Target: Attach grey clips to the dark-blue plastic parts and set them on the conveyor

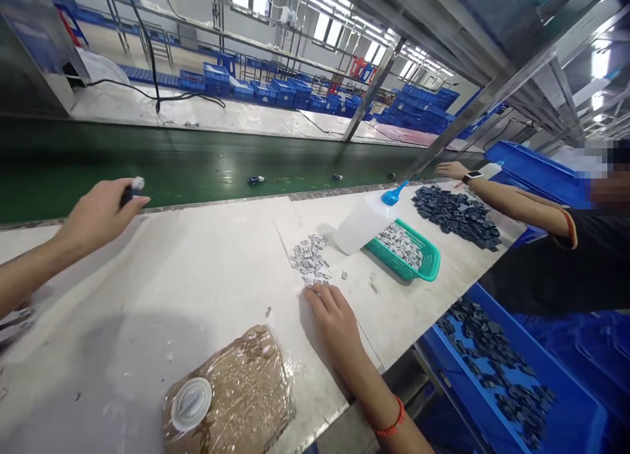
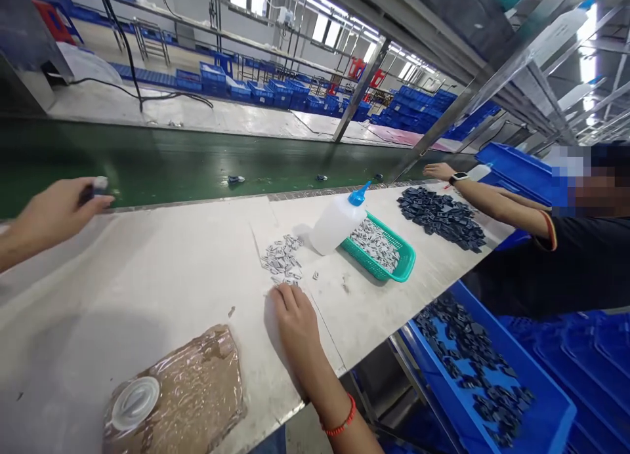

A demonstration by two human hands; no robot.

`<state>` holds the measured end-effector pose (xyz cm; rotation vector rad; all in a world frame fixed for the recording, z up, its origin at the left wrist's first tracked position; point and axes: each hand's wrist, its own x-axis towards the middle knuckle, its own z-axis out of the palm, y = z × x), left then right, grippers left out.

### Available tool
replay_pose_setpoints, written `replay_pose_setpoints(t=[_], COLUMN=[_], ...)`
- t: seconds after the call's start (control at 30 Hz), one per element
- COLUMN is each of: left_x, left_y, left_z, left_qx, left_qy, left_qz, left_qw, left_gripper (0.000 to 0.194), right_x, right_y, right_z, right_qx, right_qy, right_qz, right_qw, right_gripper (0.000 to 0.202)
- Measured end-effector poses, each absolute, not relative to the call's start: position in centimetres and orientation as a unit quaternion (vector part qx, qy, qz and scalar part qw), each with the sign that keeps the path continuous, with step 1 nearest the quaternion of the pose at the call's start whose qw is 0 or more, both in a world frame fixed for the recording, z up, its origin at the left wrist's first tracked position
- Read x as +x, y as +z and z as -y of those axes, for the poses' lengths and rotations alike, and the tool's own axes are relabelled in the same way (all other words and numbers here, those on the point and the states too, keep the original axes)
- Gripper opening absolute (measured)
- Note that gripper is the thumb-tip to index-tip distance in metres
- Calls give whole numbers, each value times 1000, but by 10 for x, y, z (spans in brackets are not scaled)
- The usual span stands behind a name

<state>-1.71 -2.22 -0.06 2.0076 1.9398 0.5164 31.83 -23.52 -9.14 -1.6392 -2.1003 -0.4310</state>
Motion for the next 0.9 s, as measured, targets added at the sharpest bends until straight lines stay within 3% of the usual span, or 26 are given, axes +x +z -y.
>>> replay_pose_setpoints(t=[0.1, 0.3, 0.47, 0.6, 0.7, 0.9], left_x=[0, 39, 112, 146, 145, 104], left_y=[-16, -43, -51, -63, -63, -27], left_z=[-36, -91, -112, -114, -103, -49], left_qx=[662, 678, 786, 796, 780, 770], left_qy=[166, 183, 191, 180, 174, 209], left_qz=[-721, -709, -583, -567, -585, -583], left_qw=[118, 64, 79, 115, 137, 152], left_gripper=[58, 43, 42, 38, 53, 56], right_x=[316, 320, 308, 300, 302, 296], right_y=[-92, -81, -89, -99, -93, -89], right_z=[237, 245, 284, 317, 326, 327], right_qx=[-567, -547, -581, -593, -564, -602], right_qy=[-185, -205, -84, -1, 31, 81], right_qz=[776, 786, 760, 740, 767, 704], right_qw=[206, 202, 277, 317, 305, 368], right_gripper=[35, 41, 27, 22, 30, 32])
